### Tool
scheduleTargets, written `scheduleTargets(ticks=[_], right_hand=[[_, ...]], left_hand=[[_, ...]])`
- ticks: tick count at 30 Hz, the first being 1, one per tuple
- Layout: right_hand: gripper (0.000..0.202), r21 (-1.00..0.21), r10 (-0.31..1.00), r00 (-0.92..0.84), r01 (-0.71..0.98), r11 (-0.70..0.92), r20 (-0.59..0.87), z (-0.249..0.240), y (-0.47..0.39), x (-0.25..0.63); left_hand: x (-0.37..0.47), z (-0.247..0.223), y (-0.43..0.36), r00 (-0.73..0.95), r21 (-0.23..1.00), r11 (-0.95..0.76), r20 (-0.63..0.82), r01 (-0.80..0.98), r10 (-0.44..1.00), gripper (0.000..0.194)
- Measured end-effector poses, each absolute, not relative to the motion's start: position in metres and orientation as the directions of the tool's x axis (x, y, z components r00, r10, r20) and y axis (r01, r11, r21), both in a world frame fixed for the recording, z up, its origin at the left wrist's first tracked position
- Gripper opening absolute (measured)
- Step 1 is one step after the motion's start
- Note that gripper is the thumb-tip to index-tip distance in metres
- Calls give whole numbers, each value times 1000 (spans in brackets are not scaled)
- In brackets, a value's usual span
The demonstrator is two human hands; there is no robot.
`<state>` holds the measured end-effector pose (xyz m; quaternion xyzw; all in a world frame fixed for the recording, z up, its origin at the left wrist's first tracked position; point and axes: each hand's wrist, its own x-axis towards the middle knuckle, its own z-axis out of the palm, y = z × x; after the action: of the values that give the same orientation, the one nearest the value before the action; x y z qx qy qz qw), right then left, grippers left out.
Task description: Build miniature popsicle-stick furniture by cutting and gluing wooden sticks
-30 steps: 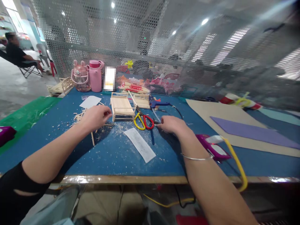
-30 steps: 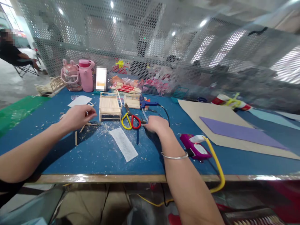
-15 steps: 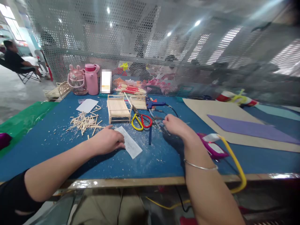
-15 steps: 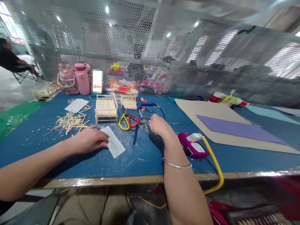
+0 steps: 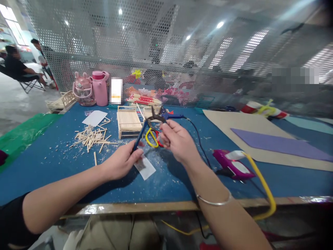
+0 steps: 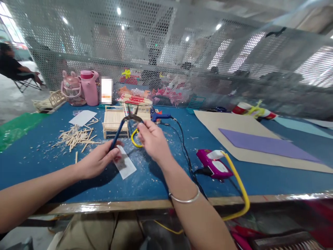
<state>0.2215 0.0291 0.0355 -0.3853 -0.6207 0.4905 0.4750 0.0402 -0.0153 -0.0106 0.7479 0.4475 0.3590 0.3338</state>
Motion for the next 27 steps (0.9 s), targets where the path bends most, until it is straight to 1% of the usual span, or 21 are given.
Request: scheduleTargets(ticks=[2, 5, 7, 8, 10, 12, 14, 16, 17, 18, 20, 21, 22, 24, 25, 27], right_hand=[[30, -970, 936, -273, -155, 185, 222, 30, 21, 206], [25, -899, 916, -298, -419, 127, 268, 22, 9, 192], [35, -870, 874, -401, -491, 48, 274, 16, 3, 187], [39, -879, 837, -482, -477, -3, 259, 13, 2, 185], [38, -915, 753, -622, -398, -69, 214, 11, 3, 183], [35, -940, 710, -676, -337, -58, 199, 14, 11, 184], [37, -952, 695, -690, -306, -28, 201, 21, 24, 187], [44, -965, 658, -736, -256, -53, 159, 30, 38, 193], [49, -968, 628, -769, -232, -96, 122, 33, 44, 196], [54, -966, 593, -801, -211, -151, 82, 35, 48, 199], [61, -951, 519, -855, -172, -259, 13, 32, 52, 202], [63, -943, 492, -871, -152, -296, -14, 27, 51, 201], [63, -939, 474, -880, -133, -318, -36, 21, 48, 199], [61, -946, 473, -878, -92, -312, -70, 8, 41, 192], [59, -955, 481, -873, -68, -289, -84, 3, 37, 189], [54, -968, 494, -865, -41, -247, -89, 0, 31, 184]], left_hand=[[45, -14, -18, 302, 872, -317, 209, 373, 930, 31], [50, -19, -21, 254, 920, -302, 238, 251, 937, 36], [51, -18, -22, 268, 943, -294, 246, 156, 931, 36], [50, -17, -22, 280, 949, -291, 248, 124, 927, 36], [48, -12, -21, 324, 944, -304, 250, 129, 913, 36], [42, -6, -18, 398, 910, -346, 237, 228, 886, 36], [32, -1, -12, 447, 839, -404, 224, 365, 866, 35], [22, 1, -5, 393, 772, -429, 252, 469, 884, 29], [17, 1, -2, 330, 783, -409, 275, 469, 903, 27], [14, 1, 0, 237, 817, -381, 304, 434, 923, 28], [12, 0, 3, 83, 884, -362, 353, 295, 932, 31], [14, -1, 3, 41, 898, -378, 379, 226, 925, 34], [16, -2, 2, 31, 898, -405, 406, 173, 913, 39], [22, -4, 0, 78, 888, -443, 436, 123, 896, 49], [24, -4, -1, 108, 889, -440, 428, 127, 897, 50], [21, -2, 0, 152, 889, -417, 393, 189, 907, 45]])
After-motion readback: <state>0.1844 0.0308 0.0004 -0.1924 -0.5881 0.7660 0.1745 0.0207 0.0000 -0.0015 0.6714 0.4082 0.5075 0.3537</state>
